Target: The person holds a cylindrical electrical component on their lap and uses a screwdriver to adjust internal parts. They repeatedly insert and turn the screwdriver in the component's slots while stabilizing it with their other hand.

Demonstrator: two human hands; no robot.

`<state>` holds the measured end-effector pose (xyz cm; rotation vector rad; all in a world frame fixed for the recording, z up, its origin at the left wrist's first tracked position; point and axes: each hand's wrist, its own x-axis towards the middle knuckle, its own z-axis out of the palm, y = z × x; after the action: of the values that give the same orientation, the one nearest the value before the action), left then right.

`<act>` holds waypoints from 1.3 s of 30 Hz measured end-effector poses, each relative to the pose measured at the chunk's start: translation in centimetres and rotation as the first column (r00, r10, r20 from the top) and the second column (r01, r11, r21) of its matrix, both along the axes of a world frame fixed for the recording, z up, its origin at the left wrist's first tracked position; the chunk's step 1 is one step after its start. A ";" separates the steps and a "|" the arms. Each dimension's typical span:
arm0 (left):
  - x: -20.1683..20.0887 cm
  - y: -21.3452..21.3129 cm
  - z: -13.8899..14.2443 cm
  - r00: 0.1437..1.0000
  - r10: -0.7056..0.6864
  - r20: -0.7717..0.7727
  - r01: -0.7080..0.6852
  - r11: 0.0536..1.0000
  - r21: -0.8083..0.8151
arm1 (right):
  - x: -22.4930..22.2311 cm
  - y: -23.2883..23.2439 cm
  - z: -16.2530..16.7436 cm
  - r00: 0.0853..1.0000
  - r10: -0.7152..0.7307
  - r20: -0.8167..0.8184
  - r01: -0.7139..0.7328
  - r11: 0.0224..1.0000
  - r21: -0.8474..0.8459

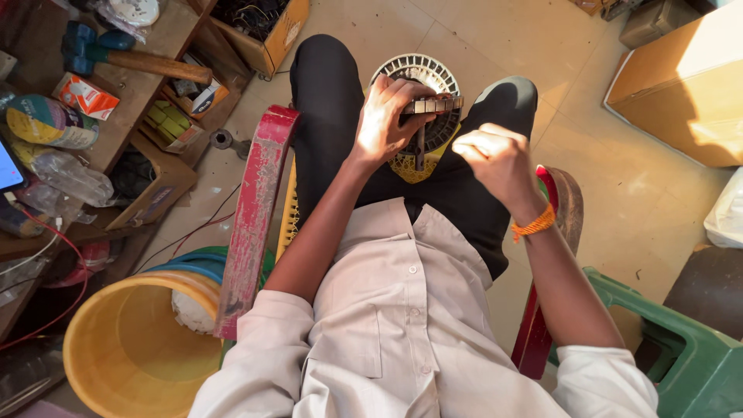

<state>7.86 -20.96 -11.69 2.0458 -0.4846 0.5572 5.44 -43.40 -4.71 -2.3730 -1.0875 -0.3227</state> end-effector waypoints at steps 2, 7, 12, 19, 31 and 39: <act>0.1 0.0 -0.7 0.998 0.005 0.056 -0.004 1.000 -0.027 | -0.4 -0.3 1.0 0.992 -0.086 -0.088 0.097 0.987 0.132; 0.2 0.0 -1.9 0.995 0.009 0.099 -0.006 0.999 -0.036 | 0.9 0.6 2.8 0.989 -0.101 -0.112 0.113 0.987 0.110; 0.0 -0.3 -1.9 0.993 0.023 0.114 -0.014 0.997 -0.073 | 3.5 1.7 3.1 1.000 0.011 -0.014 -0.009 0.988 0.151; -0.4 -0.4 -1.9 0.987 0.030 0.158 -0.010 0.992 -0.124 | 6.6 2.6 0.8 0.964 -0.170 -0.206 0.207 0.963 0.175; 1.3 0.7 -0.7 0.882 -0.329 -0.337 0.057 0.786 -0.616 | 11.2 4.9 -1.8 0.972 -0.195 -0.132 0.195 0.981 -0.009; 3.4 1.8 0.5 0.640 -0.692 -0.333 0.123 0.520 -0.845 | 8.1 5.5 1.5 0.942 -0.174 -0.286 0.213 0.970 0.113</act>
<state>11.30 -19.19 -11.20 1.0566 -0.2462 -0.2870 13.50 -37.85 -3.26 -2.3146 -0.6813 -0.1274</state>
